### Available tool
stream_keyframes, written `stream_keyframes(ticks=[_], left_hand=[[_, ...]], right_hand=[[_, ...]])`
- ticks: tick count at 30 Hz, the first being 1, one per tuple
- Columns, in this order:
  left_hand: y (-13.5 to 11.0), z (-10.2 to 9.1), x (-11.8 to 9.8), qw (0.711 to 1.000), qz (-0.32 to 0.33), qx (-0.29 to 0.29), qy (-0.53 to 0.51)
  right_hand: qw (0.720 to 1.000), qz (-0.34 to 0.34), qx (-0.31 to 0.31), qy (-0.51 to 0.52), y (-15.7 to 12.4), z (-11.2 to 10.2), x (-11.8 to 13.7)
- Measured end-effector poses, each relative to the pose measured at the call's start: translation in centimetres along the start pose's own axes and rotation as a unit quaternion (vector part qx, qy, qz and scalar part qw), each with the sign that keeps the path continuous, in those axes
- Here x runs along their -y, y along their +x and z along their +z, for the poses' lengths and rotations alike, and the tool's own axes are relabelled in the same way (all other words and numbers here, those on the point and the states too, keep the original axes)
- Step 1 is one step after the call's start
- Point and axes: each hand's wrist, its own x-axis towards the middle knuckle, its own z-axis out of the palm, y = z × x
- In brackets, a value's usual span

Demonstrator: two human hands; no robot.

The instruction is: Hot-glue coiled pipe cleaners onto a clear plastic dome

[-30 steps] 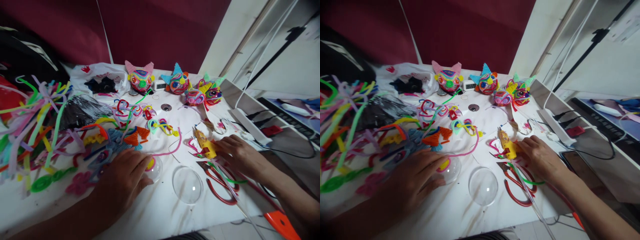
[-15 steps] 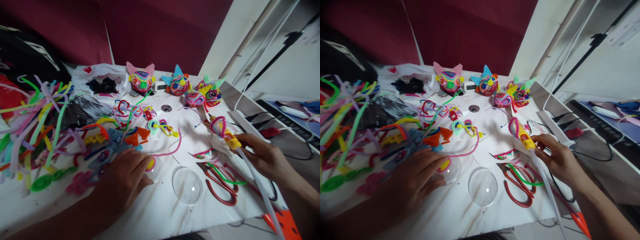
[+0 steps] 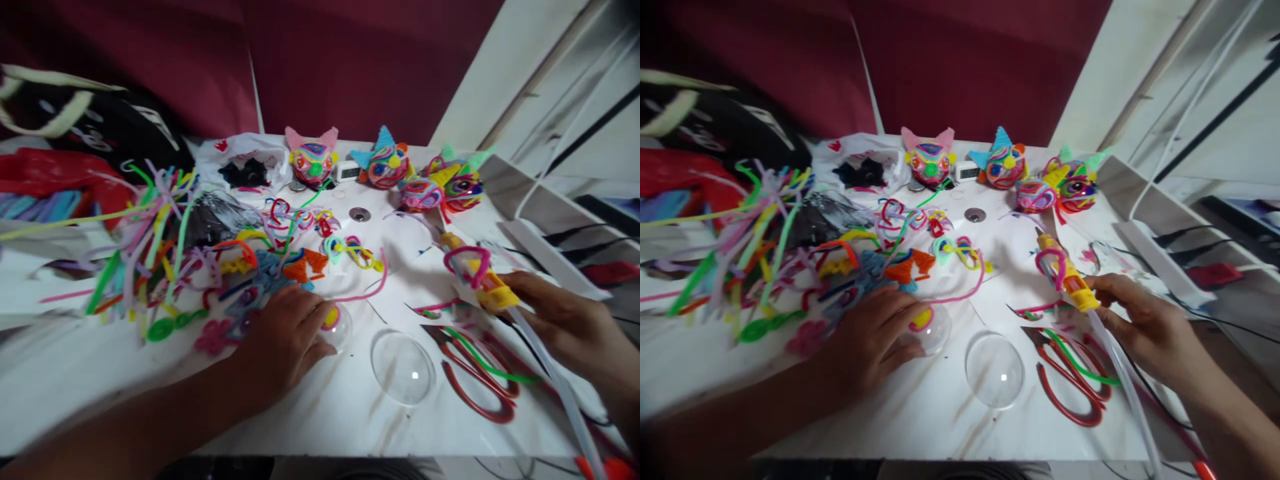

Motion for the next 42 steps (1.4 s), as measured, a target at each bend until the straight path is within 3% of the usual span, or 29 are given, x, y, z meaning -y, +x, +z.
stream_keyframes(ticks=[4, 13, 26, 30, 33, 37, 42], left_hand=[[0.0, -0.3, -0.2, 1.0, -0.012, 0.008, 0.001], [-0.3, -0.1, -0.2, 1.0, -0.007, -0.026, -0.002], [-0.3, 0.1, 0.0, 0.999, -0.031, -0.033, -0.025], [-0.3, 0.3, -0.1, 0.998, -0.037, -0.036, -0.026], [-0.3, 0.5, 0.0, 0.998, -0.037, -0.048, -0.021], [-0.4, 0.8, 0.3, 0.998, -0.038, -0.051, -0.03], [-0.5, 1.0, 0.5, 0.997, -0.042, -0.048, -0.041]], right_hand=[[0.996, -0.046, 0.068, 0.034, -0.3, 0.7, -0.7], [0.993, -0.083, 0.067, -0.04, -0.8, 2.4, -0.5], [0.965, -0.203, 0.084, -0.14, -0.6, 3.6, -1.6], [0.967, -0.22, 0.031, -0.126, 0.3, 2.8, 2.3], [0.962, -0.266, 0.042, -0.045, 1.8, 2.9, 7.1], [0.931, -0.348, 0.11, 0.007, 4.3, 5.1, 12.3], [0.918, -0.36, 0.165, -0.028, 6.2, 7.8, 14.8]])
